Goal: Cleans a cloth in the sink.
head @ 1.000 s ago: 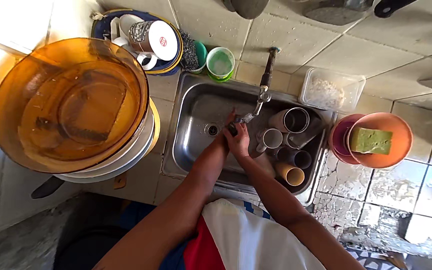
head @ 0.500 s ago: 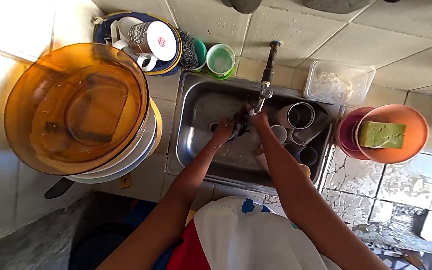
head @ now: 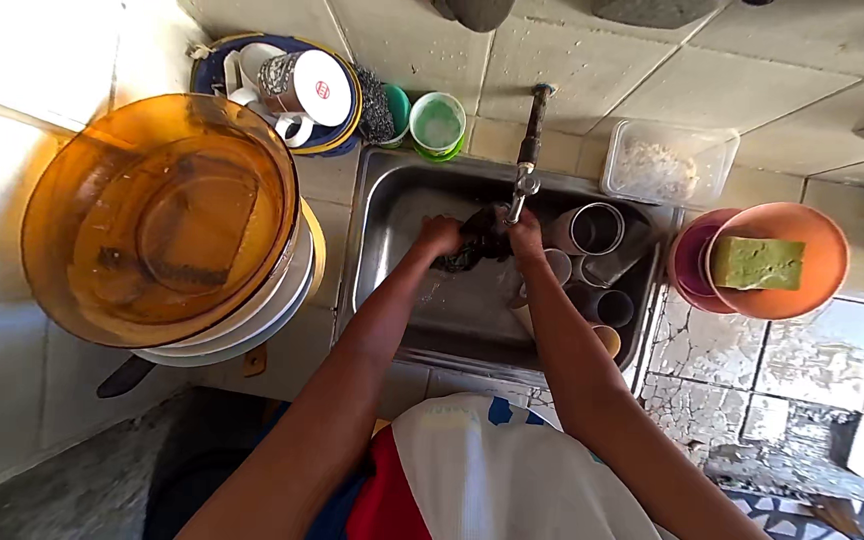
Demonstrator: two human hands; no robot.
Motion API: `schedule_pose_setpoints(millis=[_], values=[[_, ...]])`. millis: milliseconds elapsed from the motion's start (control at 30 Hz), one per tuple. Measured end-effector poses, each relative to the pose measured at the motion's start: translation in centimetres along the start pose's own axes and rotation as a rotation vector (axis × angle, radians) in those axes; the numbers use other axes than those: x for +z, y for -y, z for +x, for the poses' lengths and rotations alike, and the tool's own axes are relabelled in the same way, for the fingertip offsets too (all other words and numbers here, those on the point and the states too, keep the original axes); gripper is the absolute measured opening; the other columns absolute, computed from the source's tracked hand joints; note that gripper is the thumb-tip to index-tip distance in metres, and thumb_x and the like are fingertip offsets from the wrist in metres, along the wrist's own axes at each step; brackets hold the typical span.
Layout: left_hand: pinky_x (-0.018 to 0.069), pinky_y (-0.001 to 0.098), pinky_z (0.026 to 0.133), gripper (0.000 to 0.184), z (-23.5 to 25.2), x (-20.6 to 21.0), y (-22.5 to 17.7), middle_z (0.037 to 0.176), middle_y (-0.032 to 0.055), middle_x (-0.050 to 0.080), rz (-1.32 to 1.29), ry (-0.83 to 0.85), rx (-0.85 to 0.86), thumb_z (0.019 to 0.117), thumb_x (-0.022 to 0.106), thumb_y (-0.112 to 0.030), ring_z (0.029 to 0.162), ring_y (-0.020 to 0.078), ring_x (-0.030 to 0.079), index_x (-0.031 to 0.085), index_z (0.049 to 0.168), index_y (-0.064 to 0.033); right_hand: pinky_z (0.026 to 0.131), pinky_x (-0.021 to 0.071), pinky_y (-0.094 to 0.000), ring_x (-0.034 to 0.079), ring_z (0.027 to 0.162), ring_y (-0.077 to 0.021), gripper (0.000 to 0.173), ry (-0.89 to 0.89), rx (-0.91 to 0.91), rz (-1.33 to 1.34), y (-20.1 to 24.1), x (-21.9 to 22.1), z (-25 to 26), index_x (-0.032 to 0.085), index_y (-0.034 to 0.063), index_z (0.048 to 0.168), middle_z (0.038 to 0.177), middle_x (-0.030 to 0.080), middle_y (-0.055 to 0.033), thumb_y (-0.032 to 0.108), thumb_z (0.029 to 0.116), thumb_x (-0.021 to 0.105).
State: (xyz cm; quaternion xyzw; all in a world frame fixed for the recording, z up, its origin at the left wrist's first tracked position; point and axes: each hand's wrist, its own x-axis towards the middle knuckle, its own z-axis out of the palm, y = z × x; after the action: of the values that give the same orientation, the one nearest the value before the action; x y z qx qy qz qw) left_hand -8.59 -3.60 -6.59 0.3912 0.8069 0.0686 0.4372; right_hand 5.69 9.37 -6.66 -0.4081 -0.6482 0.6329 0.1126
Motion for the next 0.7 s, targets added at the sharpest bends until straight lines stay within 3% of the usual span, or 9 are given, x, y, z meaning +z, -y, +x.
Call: schedule_pose_setpoints(millis=[67, 133, 233, 333, 433, 533, 600, 633, 700], values=[[0.0418, 0.0647, 0.106, 0.042, -0.9, -0.6, -1.3, 0.127, 0.0242, 0.066, -0.168, -0.089, -0.001, 0.1082, 0.049, -0.034, 0.124, 0.0407, 0.060, 0.063, 0.131, -0.0022, 0.101, 0.0511, -0.0476, 0.064, 0.114, -0.0299, 0.057, -0.037, 0.040, -0.147, 0.1, 1.9, -0.9, 0.052, -0.0038, 0.138, 0.125, 0.065, -0.0242, 0.034, 0.0990, 0.069], [0.0457, 0.0615, 0.104, 0.037, -2.3, -2.0, -3.3, 0.124, 0.0244, 0.066, -0.316, -0.205, -0.011, 0.1082, 0.049, -0.027, 0.121, 0.0394, 0.062, 0.062, 0.130, -0.0001, 0.115, 0.0446, -0.0404, 0.054, 0.136, -0.0278, 0.072, 0.047, -0.102, -0.025, -1.5, 3.5, -1.7, 0.028, -0.0055, 0.157, 0.148, 0.050, -0.0268, 0.025, 0.1014, 0.062], [0.0499, 0.0612, 0.095, 0.031, -5.1, -4.5, -5.7, 0.111, 0.0229, 0.069, -0.393, -0.372, 0.025, 0.1060, 0.053, -0.024, 0.109, 0.0378, 0.066, 0.065, 0.119, 0.0017, 0.110, 0.0463, -0.0366, 0.057, 0.128, -0.0239, 0.056, 0.133, -0.218, 0.083, -3.0, 5.1, -1.7, 0.043, -0.0107, 0.146, 0.139, 0.056, -0.0274, 0.019, 0.1000, 0.055], [0.0556, 0.0396, 0.094, 0.028, -7.7, -5.1, -5.4, 0.106, 0.0128, 0.070, -0.933, -0.557, 0.215, 0.1047, 0.057, -0.020, 0.099, 0.0174, 0.068, 0.065, 0.118, 0.0031, 0.105, 0.0518, -0.0407, 0.064, 0.116, -0.0235, 0.051, 0.317, -0.132, -0.013, -2.8, 4.2, -0.6, 0.055, -0.0086, 0.136, 0.126, 0.065, -0.0243, 0.018, 0.0952, 0.070], [0.0588, 0.0352, 0.085, 0.021, -10.4, -5.5, -4.9, 0.098, 0.0050, 0.068, -1.593, -0.555, 0.342, 0.1063, 0.047, -0.016, 0.090, 0.0129, 0.068, 0.060, 0.117, -0.0031, 0.100, 0.0533, -0.0371, 0.064, 0.108, -0.0172, 0.044, 0.384, 0.040, 0.028, -2.1, 2.6, 0.5, 0.063, -0.0058, 0.126, 0.119, 0.068, -0.0170, 0.011, 0.0883, 0.078], [0.0590, 0.0474, 0.083, 0.034, -9.9, -3.7, -2.6, 0.102, 0.0087, 0.070, -2.102, -0.503, 0.307, 0.1026, 0.039, -0.036, 0.095, 0.0222, 0.069, 0.061, 0.112, -0.0116, 0.090, 0.0552, -0.0318, 0.063, 0.100, -0.0105, 0.028, 0.179, 0.151, 0.544, -4.0, 1.8, 0.5, 0.056, 0.0008, 0.126, 0.108, 0.066, -0.0059, 0.016, 0.1027, 0.054], [0.0560, 0.0569, 0.085, 0.067, -7.8, -1.1, -1.0, 0.118, 0.0107, 0.068, -2.217, -0.435, 0.019, 0.0967, 0.032, -0.072, 0.107, 0.0289, 0.067, 0.056, 0.130, -0.0191, 0.088, 0.0567, -0.0404, 0.064, 0.099, -0.0157, 0.042, 0.058, 0.204, 0.902, -4.7, 2.2, 0.9, 0.055, 0.0116, 0.123, 0.104, 0.067, -0.0044, 0.046, 0.1091, 0.035], [0.0557, 0.0595, 0.087, 0.086, -6.4, 0.7, -0.4, 0.125, 0.0106, 0.067, -2.211, -0.344, -0.122, 0.0879, 0.027, -0.088, 0.112, 0.0303, 0.066, 0.054, 0.138, -0.0232, 0.085, 0.0571, -0.0422, 0.065, 0.095, -0.0174, 0.042, 0.001, 0.234, 0.966, -4.7, 2.8, 0.9, 0.056, 0.0132, 0.121, 0.101, 0.067, -0.0049, 0.049, 0.1082, 0.038], [0.0568, 0.0587, 0.085, 0.107, -3.7, 4.9, -0.1, 0.131, 0.0109, 0.066, -2.140, -0.103, -0.263, 0.0754, 0.019, -0.100, 0.114, 0.0307, 0.066, 0.050, 0.145, -0.0249, 0.083, 0.0580, -0.0432, 0.066, 0.095, -0.0201, 0.034, -0.036, 0.290, 0.883, -4.4, 4.1, -0.5, 0.053, 0.0080, 0.131, 0.106, 0.067, -0.0093, 0.030, 0.1060, 0.050]])
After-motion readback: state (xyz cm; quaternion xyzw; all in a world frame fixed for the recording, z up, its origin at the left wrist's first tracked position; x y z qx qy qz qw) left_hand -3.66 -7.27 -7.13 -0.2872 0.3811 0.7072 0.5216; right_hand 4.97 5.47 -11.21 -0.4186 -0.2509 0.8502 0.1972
